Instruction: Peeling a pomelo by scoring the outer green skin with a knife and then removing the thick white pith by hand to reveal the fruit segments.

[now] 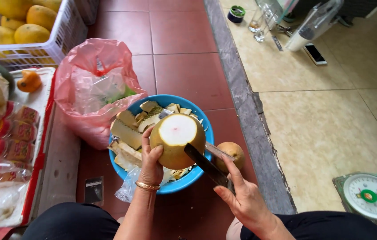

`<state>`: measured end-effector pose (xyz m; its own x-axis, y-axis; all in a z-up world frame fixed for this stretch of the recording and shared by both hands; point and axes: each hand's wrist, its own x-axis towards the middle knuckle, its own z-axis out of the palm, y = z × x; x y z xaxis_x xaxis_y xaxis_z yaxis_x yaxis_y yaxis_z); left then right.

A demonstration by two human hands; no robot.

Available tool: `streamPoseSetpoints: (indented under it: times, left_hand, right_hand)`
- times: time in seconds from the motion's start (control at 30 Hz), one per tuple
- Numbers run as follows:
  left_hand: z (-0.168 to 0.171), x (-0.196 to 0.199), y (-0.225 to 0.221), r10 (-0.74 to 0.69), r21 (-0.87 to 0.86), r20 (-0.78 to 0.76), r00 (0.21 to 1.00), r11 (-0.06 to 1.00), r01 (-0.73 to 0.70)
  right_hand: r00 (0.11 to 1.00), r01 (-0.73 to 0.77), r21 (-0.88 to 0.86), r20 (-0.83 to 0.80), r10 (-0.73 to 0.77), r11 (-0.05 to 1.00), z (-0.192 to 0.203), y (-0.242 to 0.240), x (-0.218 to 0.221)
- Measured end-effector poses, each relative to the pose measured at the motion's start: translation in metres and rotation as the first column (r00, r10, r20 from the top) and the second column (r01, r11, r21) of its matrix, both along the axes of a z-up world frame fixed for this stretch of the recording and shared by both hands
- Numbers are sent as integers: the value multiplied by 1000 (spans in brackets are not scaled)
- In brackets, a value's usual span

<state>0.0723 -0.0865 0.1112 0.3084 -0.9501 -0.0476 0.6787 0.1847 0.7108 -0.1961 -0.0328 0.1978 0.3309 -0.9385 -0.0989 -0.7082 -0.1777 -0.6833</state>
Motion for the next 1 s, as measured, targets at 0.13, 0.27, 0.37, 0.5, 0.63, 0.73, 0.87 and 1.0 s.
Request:
streamPoseSetpoints:
  times: [0.13, 0.27, 0.37, 0.5, 0.63, 0.73, 0.87, 1.0]
  left_hand:
    - [-3, 1, 1, 54, -41, 5, 999, 998, -54]
    - [-17, 9, 2, 69, -7, -50, 996, 998, -69]
    - [-16, 11, 2, 59, -34, -35, 998, 998, -60]
    - [-11, 22, 1, 73, -57, -16, 997, 996, -73]
    - [-14, 20, -3, 59, -83, -95, 994, 994, -67]
    - [-7, 23, -5, 74, -6, -181, 981, 997, -76]
    - [-12, 33, -4, 32, -21, -194, 980, 999, -36]
    - [-4, 22, -7, -32, -129, -189, 981, 992, 7]
  right_hand:
    - [992, -97, -141, -96, 84, 985, -2, -10, 18]
    - [983, -74, -180, -176, 42, 981, -4, -9, 37]
    - [948, -108, -340, -318, -6, 934, 0, -18, 59]
    - [943, -138, -372, -334, 6, 918, 16, -33, 92]
    - [929, -77, -325, -367, -50, 943, 23, -41, 109]
    - [931, -68, -226, -364, -19, 972, 26, -33, 92]
    - [910, -99, -287, -414, -30, 953, 20, -34, 80]
    - [957, -18, -230, -285, -49, 973, 51, -50, 109]
